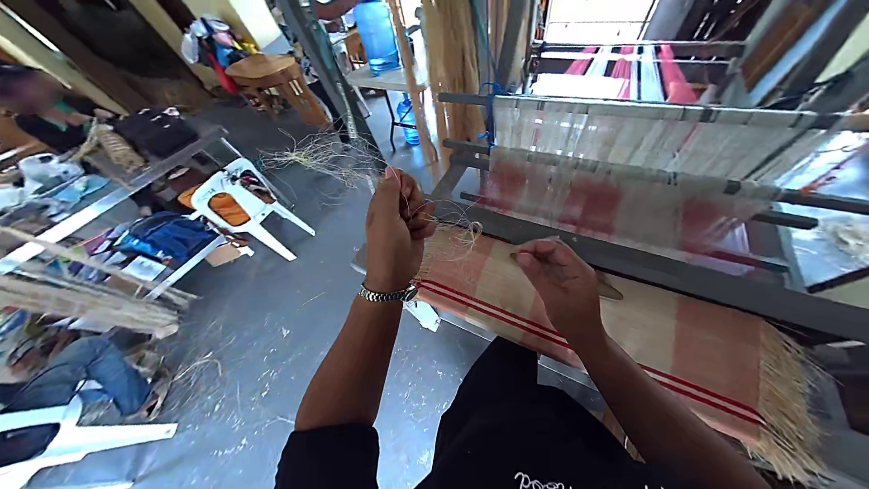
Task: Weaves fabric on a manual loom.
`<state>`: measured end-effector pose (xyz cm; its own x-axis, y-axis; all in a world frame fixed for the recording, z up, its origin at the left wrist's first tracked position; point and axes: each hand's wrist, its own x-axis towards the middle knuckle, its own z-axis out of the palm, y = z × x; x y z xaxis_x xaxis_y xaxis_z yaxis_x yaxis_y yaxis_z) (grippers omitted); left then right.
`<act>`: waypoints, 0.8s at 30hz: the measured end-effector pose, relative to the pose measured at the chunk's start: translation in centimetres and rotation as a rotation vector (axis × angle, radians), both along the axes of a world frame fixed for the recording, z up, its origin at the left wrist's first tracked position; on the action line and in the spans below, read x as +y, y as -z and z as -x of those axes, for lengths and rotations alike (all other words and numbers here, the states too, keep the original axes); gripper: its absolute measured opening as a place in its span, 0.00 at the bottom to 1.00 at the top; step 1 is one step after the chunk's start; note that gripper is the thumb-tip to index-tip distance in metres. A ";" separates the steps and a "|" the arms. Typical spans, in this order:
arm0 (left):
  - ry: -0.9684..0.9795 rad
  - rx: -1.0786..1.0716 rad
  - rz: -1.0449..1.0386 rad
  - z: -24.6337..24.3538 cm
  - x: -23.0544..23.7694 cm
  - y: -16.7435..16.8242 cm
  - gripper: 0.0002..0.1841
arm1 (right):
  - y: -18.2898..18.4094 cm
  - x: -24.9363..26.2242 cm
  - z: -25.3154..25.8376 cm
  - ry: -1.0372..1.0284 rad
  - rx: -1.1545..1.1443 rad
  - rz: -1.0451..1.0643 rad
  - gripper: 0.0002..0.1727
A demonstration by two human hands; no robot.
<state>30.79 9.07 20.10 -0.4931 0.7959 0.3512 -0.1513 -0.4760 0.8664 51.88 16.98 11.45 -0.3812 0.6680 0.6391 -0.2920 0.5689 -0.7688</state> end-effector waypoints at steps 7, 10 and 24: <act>0.135 -0.010 -0.033 -2.8 1.4 1.3 0.25 | -1.6 0.2 1.6 0.033 -0.104 0.161 0.14; 0.136 -0.037 -0.046 -2.6 1.4 2.5 0.24 | -1.2 0.8 1.1 -0.115 -0.039 0.291 0.08; -0.592 -0.707 0.119 16.2 -10.1 22.3 0.25 | 5.2 11.3 -20.0 0.322 0.588 0.840 0.15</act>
